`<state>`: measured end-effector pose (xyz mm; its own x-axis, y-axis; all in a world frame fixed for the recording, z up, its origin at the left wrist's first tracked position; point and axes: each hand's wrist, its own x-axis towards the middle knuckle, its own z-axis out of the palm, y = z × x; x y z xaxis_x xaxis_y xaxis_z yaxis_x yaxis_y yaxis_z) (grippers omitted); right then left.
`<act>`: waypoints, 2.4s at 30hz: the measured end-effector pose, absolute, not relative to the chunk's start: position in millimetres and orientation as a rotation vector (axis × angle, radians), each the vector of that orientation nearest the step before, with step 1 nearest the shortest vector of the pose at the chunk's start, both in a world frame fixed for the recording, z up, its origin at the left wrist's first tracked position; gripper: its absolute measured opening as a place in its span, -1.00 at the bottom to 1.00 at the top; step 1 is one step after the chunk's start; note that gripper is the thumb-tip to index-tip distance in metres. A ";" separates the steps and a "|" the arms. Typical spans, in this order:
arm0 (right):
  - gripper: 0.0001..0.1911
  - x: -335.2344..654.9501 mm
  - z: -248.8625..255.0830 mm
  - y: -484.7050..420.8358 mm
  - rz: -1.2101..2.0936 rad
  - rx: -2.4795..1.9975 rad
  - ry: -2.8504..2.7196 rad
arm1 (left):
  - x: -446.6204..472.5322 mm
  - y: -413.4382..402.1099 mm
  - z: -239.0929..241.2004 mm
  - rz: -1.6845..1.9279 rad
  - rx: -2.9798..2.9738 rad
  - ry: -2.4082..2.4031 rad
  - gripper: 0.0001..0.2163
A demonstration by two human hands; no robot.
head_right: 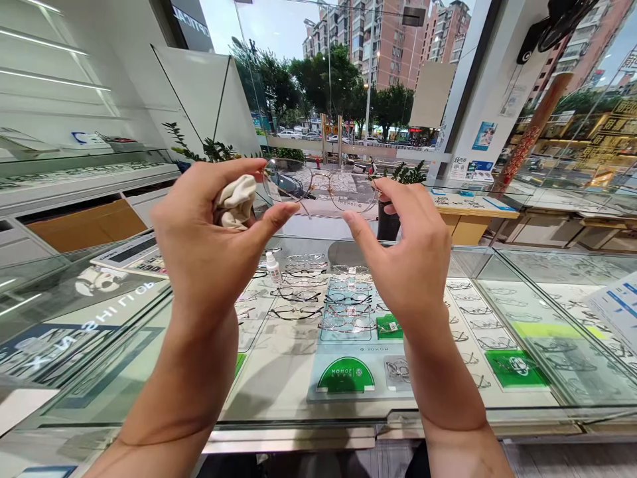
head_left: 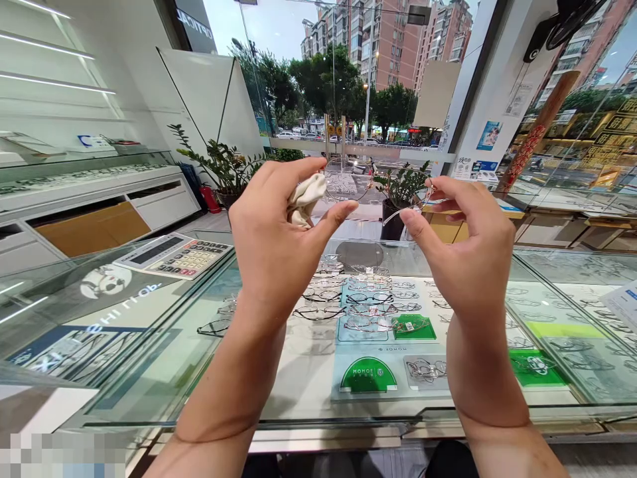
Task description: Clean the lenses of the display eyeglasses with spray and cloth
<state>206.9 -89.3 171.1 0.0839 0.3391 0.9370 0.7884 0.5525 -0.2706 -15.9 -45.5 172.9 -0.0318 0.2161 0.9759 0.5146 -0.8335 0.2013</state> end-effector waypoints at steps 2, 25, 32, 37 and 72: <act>-0.64 207.1 170.9 -89.1 -0.437 -1.009 -1.513 | -16.2 -45.2 173.3 -1.926 -1.997 -0.789 -0.49; -0.64 204.4 172.1 -92.5 -0.449 -1.001 -1.501 | -18.2 -44.5 173.2 -1.896 -2.015 -0.778 -0.47; -0.66 206.7 169.1 -89.8 -0.468 -1.002 -1.511 | -16.7 -42.3 172.4 -1.900 -2.021 -0.782 -0.46; -0.65 206.5 167.3 -89.4 -0.538 -0.983 -1.498 | -12.1 -41.3 171.8 -1.922 -1.998 -0.870 -0.56; -0.66 199.8 165.4 -77.8 -0.424 -0.918 -1.463 | -3.9 -22.5 164.0 -2.047 -1.850 -0.799 -0.46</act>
<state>199.8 -77.8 165.4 0.1152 0.2790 0.9534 0.7454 0.6101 -0.2687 -3.9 -22.5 164.0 -0.1494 0.1629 0.9753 0.5409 -0.8122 0.2185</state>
